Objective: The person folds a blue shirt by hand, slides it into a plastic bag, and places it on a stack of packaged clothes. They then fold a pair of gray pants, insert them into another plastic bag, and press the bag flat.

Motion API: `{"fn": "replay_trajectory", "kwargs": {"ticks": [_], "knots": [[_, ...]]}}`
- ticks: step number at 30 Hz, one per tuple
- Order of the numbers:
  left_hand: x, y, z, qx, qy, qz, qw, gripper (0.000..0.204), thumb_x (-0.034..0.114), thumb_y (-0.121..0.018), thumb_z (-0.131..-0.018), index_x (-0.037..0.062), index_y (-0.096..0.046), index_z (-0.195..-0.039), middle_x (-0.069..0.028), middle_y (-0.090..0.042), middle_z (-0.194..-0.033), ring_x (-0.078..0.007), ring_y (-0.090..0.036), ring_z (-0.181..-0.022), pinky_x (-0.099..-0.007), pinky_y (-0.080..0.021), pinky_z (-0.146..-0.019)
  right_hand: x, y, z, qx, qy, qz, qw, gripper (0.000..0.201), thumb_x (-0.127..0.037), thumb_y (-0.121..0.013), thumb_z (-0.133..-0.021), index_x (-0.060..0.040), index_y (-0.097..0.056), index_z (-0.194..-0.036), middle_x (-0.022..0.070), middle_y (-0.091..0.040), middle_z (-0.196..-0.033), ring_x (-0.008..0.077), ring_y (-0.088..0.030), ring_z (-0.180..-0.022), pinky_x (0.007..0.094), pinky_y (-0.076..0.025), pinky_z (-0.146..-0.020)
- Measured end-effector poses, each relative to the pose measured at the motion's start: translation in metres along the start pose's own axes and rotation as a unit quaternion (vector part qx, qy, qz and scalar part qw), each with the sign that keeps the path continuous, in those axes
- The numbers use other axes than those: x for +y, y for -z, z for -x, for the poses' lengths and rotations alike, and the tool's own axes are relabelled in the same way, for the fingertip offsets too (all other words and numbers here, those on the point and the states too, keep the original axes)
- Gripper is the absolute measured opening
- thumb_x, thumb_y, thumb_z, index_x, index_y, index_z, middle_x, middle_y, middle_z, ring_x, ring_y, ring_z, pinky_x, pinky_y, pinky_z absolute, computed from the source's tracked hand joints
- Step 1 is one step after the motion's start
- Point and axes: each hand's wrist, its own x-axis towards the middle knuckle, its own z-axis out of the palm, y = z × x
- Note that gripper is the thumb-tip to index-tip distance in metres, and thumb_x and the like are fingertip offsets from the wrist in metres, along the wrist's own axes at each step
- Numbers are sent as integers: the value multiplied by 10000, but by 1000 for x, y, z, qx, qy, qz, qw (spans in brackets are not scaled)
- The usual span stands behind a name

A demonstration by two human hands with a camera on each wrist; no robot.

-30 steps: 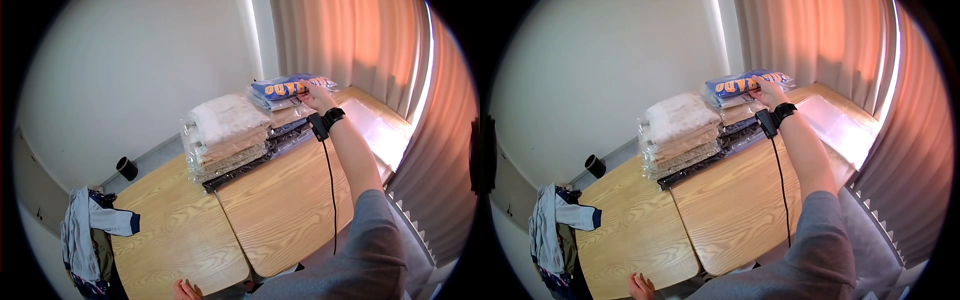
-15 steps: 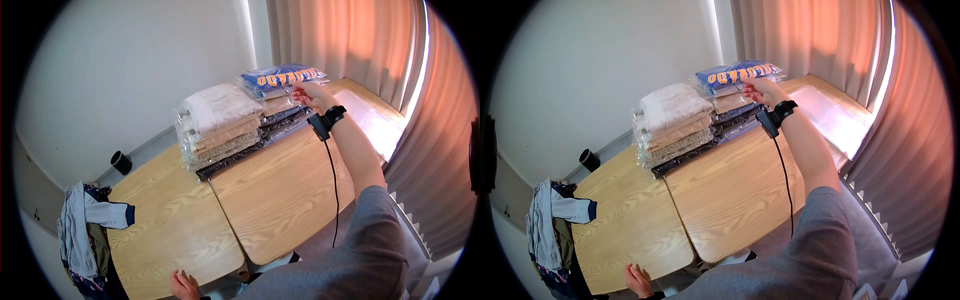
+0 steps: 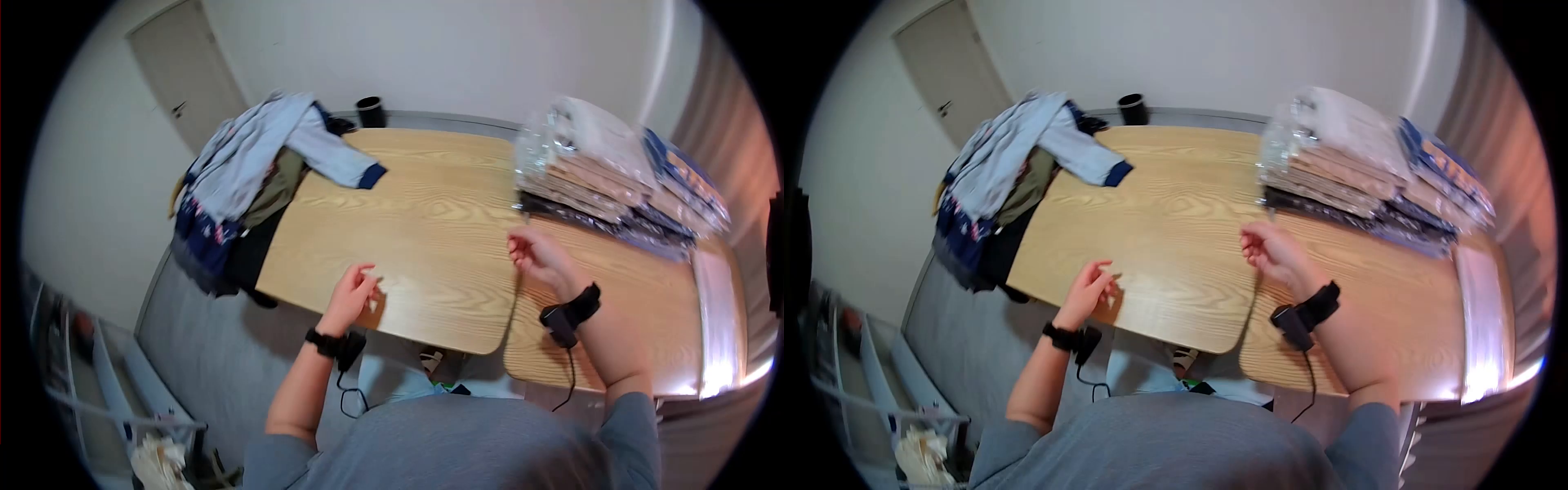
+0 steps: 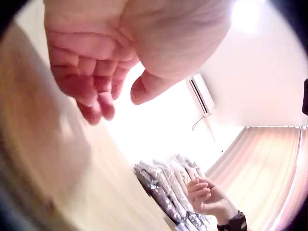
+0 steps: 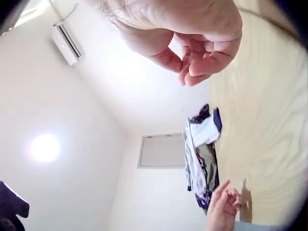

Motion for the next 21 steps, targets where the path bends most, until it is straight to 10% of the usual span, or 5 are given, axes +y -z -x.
{"fn": "replay_trajectory", "kwargs": {"ticks": [6,13,16,21], "knots": [[15,78,-34,50,6,-106,993,330,184,-548,-877,61,-483,-1176,-4,-585,-907,-67,-540,-814,-223,-423,-668,99,-75,-67,-62,-131,-100,984,199,-212,-560,-863,-88,-533,-710,21,-523,-625,124,-488,-541,225,-400,-496],[33,138,-109,109,-53,-201,972,369,171,-594,-828,17,-503,-1150,-89,-572,-976,-158,-542,-901,-282,-446,-765,106,-87,-68,-133,-145,-195,961,159,-157,-488,-904,-62,-551,-794,49,-567,-672,158,-530,-578,264,-433,-549],[41,176,-215,135,-99,-434,885,424,218,-641,-732,22,-528,-1091,-241,-550,-1065,-404,-505,-1029,-442,-415,-890,105,-83,-66,-146,-155,-215,953,144,-152,-491,-904,-51,-556,-825,60,-580,-698,158,-545,-615,265,-445,-576],[96,193,-295,272,26,-622,734,339,202,-556,-802,54,-518,-1105,-192,-499,-1164,-373,-465,-1118,-468,-421,-901,94,-81,-61,-146,-189,-209,948,145,-150,-497,-900,-36,-553,-829,69,-578,-709,168,-541,-625,275,-443,-585]]}}
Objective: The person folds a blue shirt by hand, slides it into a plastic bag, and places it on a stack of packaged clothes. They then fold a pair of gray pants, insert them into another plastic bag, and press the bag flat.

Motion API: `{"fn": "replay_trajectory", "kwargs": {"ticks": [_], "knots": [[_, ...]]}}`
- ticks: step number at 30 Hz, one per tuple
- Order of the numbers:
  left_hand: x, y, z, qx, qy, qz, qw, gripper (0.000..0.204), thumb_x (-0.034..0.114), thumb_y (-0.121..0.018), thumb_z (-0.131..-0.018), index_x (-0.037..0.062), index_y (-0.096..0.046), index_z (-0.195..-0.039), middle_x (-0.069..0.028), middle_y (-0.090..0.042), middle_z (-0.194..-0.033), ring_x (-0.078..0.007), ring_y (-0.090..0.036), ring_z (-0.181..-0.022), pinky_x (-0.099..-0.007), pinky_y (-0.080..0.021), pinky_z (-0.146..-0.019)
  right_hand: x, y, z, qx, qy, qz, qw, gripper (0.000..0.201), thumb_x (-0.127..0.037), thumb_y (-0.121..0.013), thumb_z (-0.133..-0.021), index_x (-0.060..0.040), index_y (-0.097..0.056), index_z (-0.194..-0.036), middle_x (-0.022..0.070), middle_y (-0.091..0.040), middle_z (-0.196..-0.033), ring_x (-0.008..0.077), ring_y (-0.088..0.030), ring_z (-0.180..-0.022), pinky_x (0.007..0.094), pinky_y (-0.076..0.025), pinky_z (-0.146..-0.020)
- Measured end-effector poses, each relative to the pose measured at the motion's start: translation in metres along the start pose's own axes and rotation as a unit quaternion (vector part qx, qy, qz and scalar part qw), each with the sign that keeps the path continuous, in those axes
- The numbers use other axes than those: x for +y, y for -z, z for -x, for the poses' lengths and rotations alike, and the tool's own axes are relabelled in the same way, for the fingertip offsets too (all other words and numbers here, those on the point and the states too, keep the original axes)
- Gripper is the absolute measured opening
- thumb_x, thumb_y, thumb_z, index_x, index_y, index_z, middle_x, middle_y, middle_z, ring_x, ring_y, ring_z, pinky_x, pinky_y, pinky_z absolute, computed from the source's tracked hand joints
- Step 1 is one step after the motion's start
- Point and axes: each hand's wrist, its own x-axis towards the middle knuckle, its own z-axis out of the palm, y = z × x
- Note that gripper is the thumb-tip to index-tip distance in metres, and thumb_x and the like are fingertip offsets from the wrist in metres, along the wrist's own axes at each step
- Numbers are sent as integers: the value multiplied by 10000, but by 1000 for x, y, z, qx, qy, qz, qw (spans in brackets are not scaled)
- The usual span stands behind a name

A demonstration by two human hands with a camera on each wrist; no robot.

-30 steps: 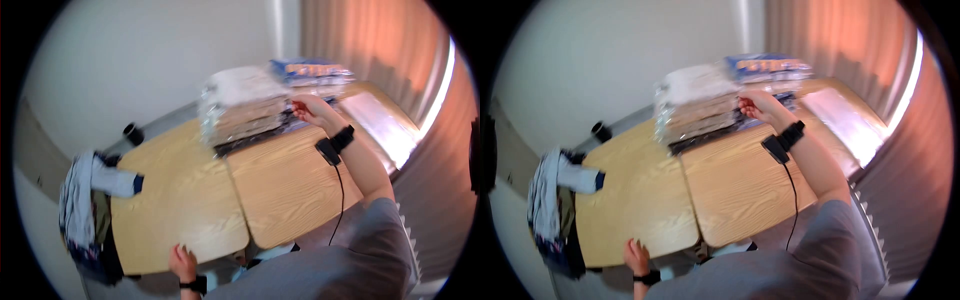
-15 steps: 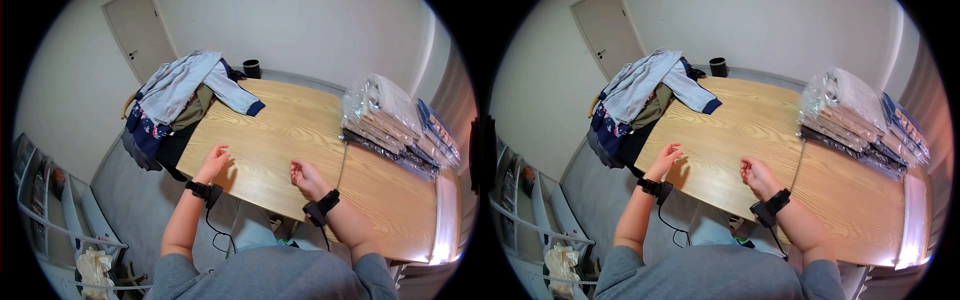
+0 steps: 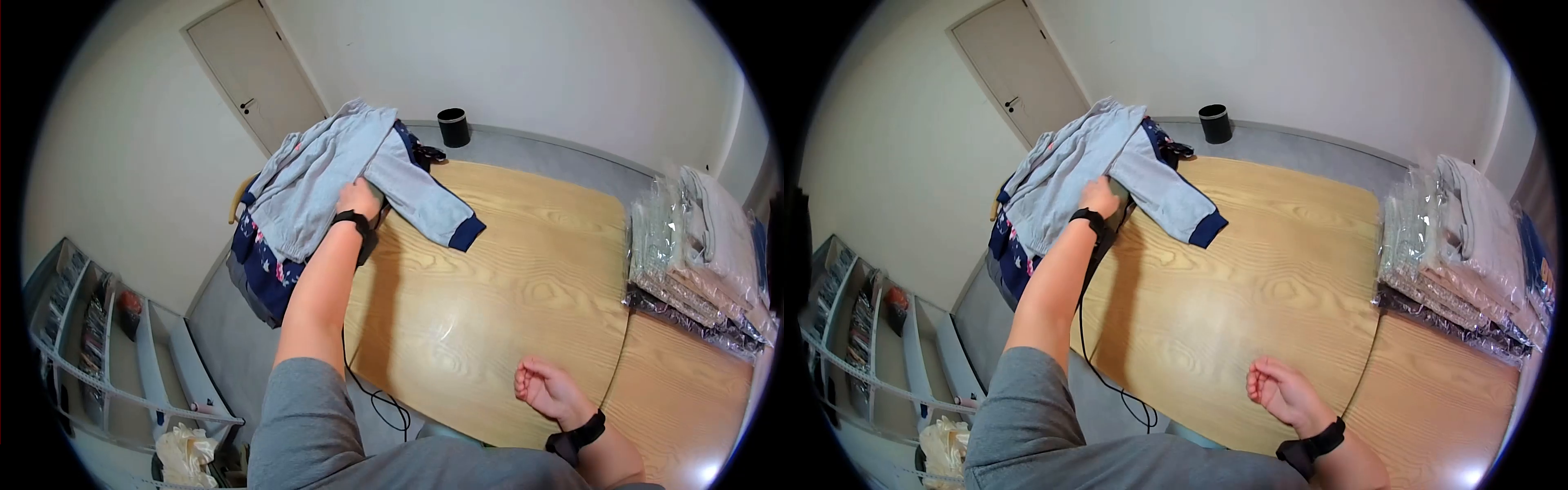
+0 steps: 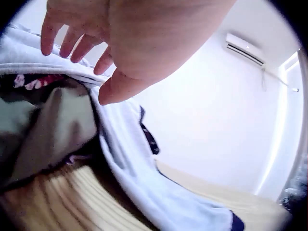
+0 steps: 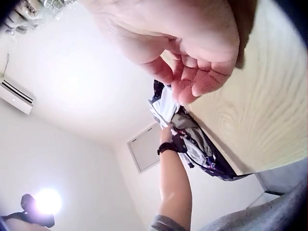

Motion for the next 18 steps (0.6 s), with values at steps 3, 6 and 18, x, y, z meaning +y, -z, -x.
{"fn": "replay_trajectory", "kwargs": {"ticks": [3,6,18], "knots": [[-27,2,-7,3,61,-50,997,365,180,-540,-805,65,-493,-1149,-172,-497,-1180,-358,-468,-1130,-456,-427,-905,-9,12,3,-4,-4,8,1000,159,-159,-494,-902,-26,-558,-844,78,-577,-720,173,-543,-643,278,-447,-599],[-61,1,5,4,83,-65,994,374,152,-540,-809,77,-481,-1170,-158,-501,-1198,-351,-476,-1137,-460,-427,-909,-16,16,7,-3,22,5,1000,160,-159,-493,-902,-23,-562,-852,79,-578,-729,173,-544,-654,276,-450,-606],[-71,41,35,136,-88,106,981,221,198,-411,-893,15,-536,-896,-252,-593,-887,-442,-542,-877,-520,-420,-721,-6,19,5,13,76,90,993,166,-161,-501,-905,-20,-560,-839,83,-589,-745,154,-561,-647,265,-467,-571]]}}
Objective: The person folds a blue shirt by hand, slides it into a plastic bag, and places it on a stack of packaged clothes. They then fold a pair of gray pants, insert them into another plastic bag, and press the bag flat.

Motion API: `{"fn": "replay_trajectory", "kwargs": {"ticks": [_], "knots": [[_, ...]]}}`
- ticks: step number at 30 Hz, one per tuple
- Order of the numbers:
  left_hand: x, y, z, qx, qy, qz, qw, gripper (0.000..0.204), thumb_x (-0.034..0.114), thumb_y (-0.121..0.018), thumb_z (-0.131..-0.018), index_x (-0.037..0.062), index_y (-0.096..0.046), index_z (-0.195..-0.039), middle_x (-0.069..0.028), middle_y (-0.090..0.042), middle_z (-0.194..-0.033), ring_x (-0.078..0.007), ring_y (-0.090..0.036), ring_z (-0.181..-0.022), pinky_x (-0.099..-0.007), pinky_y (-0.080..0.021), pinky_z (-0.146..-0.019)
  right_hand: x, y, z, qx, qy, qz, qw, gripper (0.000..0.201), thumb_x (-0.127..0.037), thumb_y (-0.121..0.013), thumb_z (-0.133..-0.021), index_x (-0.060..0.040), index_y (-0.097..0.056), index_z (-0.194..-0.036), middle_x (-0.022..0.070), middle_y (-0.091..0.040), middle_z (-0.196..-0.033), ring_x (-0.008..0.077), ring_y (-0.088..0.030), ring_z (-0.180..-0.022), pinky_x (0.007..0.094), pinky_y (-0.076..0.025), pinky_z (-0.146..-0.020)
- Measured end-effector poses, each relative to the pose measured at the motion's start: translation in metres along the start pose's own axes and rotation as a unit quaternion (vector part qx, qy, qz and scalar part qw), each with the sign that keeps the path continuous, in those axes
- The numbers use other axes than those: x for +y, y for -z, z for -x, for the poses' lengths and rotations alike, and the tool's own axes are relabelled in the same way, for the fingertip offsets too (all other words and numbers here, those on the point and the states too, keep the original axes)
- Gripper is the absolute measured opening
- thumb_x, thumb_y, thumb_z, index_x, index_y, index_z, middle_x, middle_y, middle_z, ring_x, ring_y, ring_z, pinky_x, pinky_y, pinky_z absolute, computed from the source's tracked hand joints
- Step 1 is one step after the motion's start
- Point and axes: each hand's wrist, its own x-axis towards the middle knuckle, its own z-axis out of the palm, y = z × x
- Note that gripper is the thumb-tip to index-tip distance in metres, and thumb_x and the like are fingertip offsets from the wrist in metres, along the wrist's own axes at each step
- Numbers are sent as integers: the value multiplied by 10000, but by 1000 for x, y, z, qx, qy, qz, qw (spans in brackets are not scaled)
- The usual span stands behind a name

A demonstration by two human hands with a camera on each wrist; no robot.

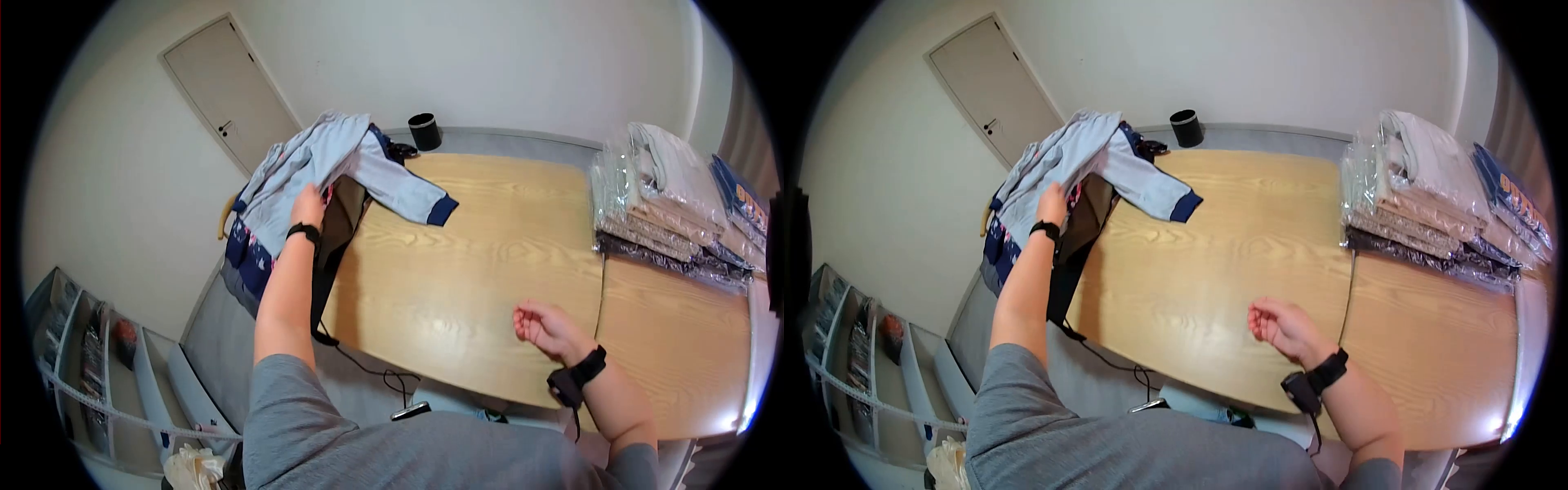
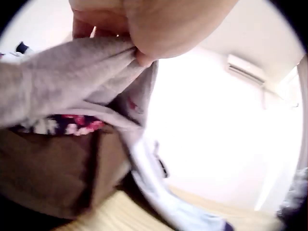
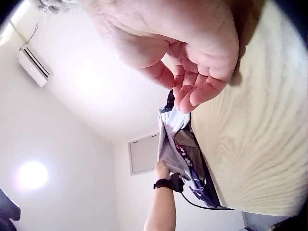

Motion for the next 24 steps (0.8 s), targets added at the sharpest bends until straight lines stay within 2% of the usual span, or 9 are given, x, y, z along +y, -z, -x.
{"fn": "replay_trajectory", "kwargs": {"ticks": [4,6,9,10,13,14,16,18,24], "knots": [[75,24,27,29,-135,182,974,212,196,-446,-887,1,-530,-893,-270,-571,-870,-457,-521,-869,-490,-420,-706,4,-5,-4,32,26,9,999,177,-154,-493,-907,-8,-562,-834,102,-596,-752,170,-580,-670,279,-493,-603],[130,53,64,-33,-151,249,956,169,154,-461,-900,-12,-483,-872,-225,-514,-764,-341,-443,-662,-369,-410,-635,7,1,-7,36,32,16,999,242,-222,-467,-932,2,-547,-892,125,-609,-803,196,-597,-719,290,-510,-639],[197,74,123,-173,-202,414,871,154,130,-458,-895,-7,-525,-914,-166,-587,-816,-256,-563,-750,-357,-446,-675,10,2,-4,40,64,-36,996,469,-437,-361,-954,-1,-497,-1061,165,-603,-965,249,-605,-850,334,-516,-734],[215,71,142,-212,-228,430,848,144,124,-457,-906,0,-530,-922,-74,-531,-752,-143,-459,-696,-307,-422,-649,8,-7,4,46,63,-39,996,469,-437,-361,-954,-1,-497,-1061,165,-603,-965,249,-605,-850,334,-516,-734],[255,78,196,-407,-390,424,709,380,237,-486,-942,-9,-484,-1232,-98,-573,-1166,-167,-513,-1074,-274,-397,-929,1,-50,43,-24,78,-74,994,497,-493,-394,-924,-45,-523,-1099,138,-587,-1037,255,-592,-915,383,-498,-812],[260,90,213,-486,-333,464,661,397,254,-492,-940,-3,-478,-1243,-101,-552,-1212,-176,-496,-1116,-291,-380,-958,-1,-52,52,-27,92,-50,994,494,-502,-412,-914,-65,-529,-1114,122,-583,-1066,252,-587,-936,397,-492,-835],[254,82,203,-466,-352,443,680,394,262,-490,-941,16,-485,-1249,-75,-567,-1182,-152,-507,-1090,-299,-404,-924,3,-33,42,-95,175,29,979,335,-359,-516,-902,-97,-559,-1105,71,-604,-1017,204,-590,-900,358,-508,-812],[235,78,178,-505,-178,451,714,372,258,-500,-933,35,-506,-1231,-51,-579,-1141,-123,-527,-1036,-293,-427,-868,1,-63,67,75,120,-59,988,260,-293,-556,-891,-90,-591,-1049,74,-607,-968,183,-590,-858,313,-518,-774],[150,8,111,-415,37,302,858,504,366,-622,-817,-3,-543,-1152,-71,-588,-994,-128,-535,-833,-294,-434,-647,7,-33,57,99,97,-5,990,258,-305,-596,-866,-88,-607,-1005,70,-599,-817,151,-579,-672,269,-511,-554]]}}
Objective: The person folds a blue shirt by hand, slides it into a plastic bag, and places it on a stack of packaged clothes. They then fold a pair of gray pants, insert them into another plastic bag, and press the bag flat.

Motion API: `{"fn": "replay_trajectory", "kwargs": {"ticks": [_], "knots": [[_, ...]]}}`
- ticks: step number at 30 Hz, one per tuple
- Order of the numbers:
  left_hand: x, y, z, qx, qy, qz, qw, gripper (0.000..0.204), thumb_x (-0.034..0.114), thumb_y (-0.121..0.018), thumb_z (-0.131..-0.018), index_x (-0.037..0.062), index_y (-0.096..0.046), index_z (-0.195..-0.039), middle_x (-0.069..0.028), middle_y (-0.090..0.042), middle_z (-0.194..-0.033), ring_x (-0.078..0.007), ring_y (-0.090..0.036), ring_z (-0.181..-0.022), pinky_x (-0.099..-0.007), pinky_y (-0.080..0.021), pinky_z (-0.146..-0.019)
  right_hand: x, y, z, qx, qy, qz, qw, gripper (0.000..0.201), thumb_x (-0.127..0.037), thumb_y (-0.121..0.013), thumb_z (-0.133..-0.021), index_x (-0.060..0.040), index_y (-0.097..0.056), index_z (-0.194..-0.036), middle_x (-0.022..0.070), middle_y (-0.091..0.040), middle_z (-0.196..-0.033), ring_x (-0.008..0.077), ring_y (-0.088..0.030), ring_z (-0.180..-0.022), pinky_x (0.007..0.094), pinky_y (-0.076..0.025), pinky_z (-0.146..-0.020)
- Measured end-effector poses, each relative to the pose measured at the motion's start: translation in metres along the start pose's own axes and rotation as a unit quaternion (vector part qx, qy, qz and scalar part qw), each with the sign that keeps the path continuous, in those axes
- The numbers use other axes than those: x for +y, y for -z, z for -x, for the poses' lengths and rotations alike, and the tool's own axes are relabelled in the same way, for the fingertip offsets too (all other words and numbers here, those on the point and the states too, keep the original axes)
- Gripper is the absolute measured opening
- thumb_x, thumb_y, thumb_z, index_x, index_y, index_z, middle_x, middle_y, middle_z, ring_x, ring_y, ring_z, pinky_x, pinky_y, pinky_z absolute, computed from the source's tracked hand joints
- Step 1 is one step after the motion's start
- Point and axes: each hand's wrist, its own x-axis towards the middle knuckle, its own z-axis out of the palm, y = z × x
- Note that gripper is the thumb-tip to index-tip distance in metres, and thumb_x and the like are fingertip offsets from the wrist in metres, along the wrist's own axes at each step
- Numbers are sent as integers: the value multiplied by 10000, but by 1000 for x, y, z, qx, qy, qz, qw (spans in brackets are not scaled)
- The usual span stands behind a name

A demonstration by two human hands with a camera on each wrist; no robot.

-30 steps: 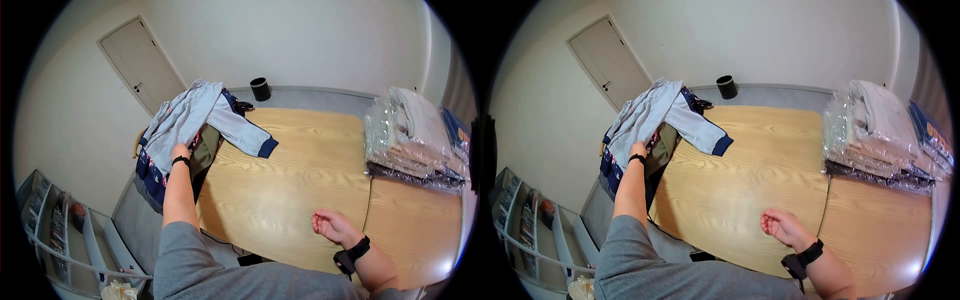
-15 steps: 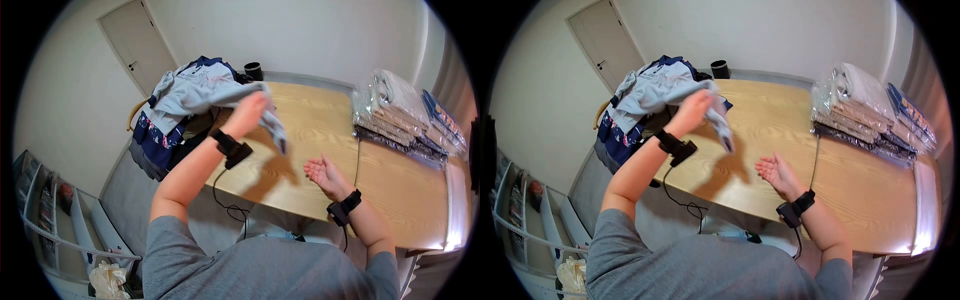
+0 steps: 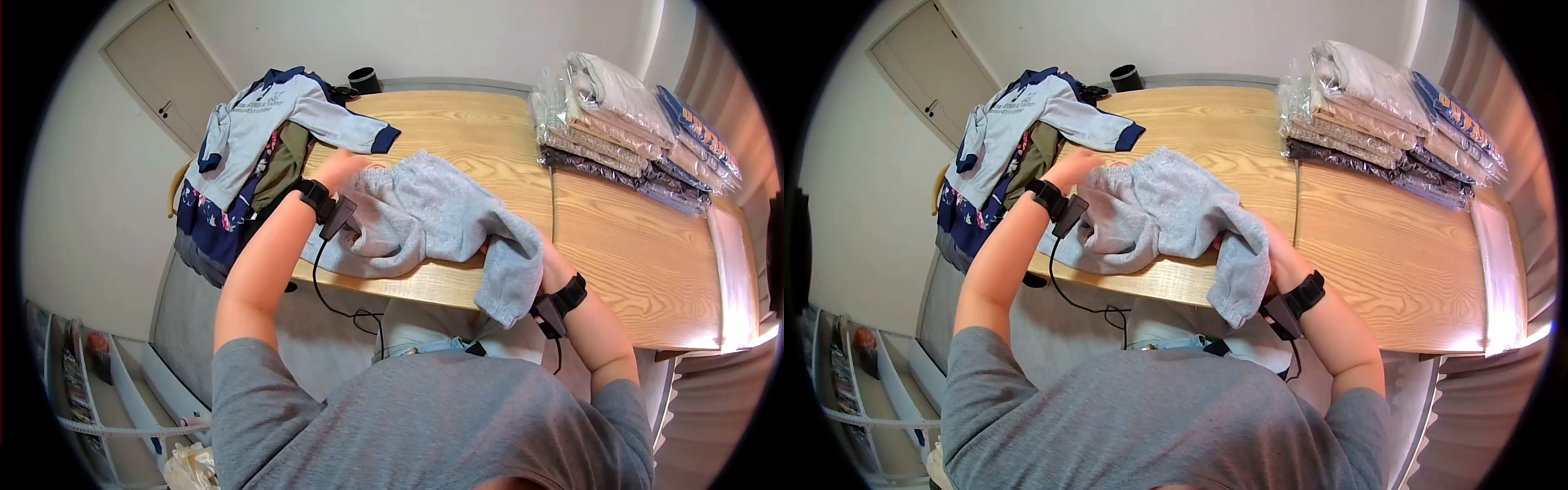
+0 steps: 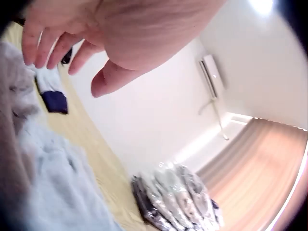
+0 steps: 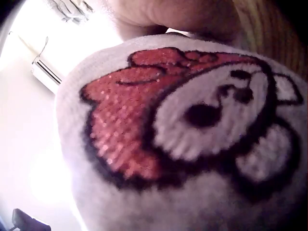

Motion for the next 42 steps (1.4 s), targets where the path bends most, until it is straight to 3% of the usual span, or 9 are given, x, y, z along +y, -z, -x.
{"fn": "replay_trajectory", "kwargs": {"ticks": [6,9,13,18,20,26,31,40,42], "knots": [[-32,3,-22,-7,159,-89,983,536,370,-679,-757,-77,-593,-1040,-149,-625,-972,-216,-592,-761,-357,-462,-580,0,-2,6,-2,-25,8,1000,278,-298,-613,-856,-79,-585,-1025,51,-588,-783,136,-568,-640,253,-497,-532],[-68,3,-53,-83,65,121,987,361,291,-641,-810,-20,-589,-986,-88,-608,-935,-167,-563,-789,-345,-453,-620,5,10,-10,-9,-6,54,998,297,-231,-611,-858,-60,-531,-1087,58,-584,-837,131,-577,-706,252,-504,-593],[7,10,-3,19,-12,92,996,334,250,-605,-851,4,-549,-1070,-54,-584,-977,-125,-521,-860,-301,-441,-703,5,-15,11,25,66,98,993,392,-106,-603,-851,-20,-417,-1185,99,-556,-1006,153,-579,-895,285,-509,-746],[91,34,54,11,-292,175,940,223,193,-524,-929,57,-538,-1105,26,-530,-976,-72,-454,-932,-216,-351,-855,-8,-35,39,-7,94,191,977,470,-162,-638,-840,12,-406,-1210,138,-536,-1108,187,-561,-965,308,-476,-839],[128,41,91,-1,-333,197,922,224,201,-527,-930,60,-538,-1104,36,-525,-979,-69,-455,-934,-210,-346,-863,-32,-37,51,-78,-13,475,877,567,-269,-688,-806,14,-434,-1226,149,-523,-1162,201,-542,-1014,326,-427,-908],[187,52,144,-46,-419,164,892,262,199,-520,-934,65,-541,-1157,29,-560,-1016,-66,-477,-982,-215,-356,-893,-100,-94,93,-153,332,303,880,583,-291,-667,-825,32,-450,-1259,118,-512,-1226,200,-463,-1147,318,-377,-966],[216,68,158,-68,-436,193,876,274,211,-531,-927,64,-541,-1159,24,-571,-1016,-65,-507,-955,-212,-398,-858,-143,-110,114,-48,323,226,918,488,-330,-551,-901,14,-469,-1236,114,-556,-1185,211,-569,-1039,312,-464,-905],[238,105,159,-191,-460,158,853,322,221,-535,-922,-2,-528,-1154,-40,-611,-1046,-83,-569,-920,-238,-456,-825,-213,-107,160,-269,358,219,867,399,-274,-456,-943,28,-508,-1199,132,-586,-1155,198,-592,-1030,309,-493,-881],[241,99,147,-211,-475,146,842,325,225,-547,-914,-8,-539,-1141,-41,-615,-1035,-85,-570,-913,-239,-457,-823,-221,-102,161,-282,258,169,909,369,-239,-452,-946,33,-511,-1189,134,-589,-1148,205,-607,-998,308,-509,-863]]}}
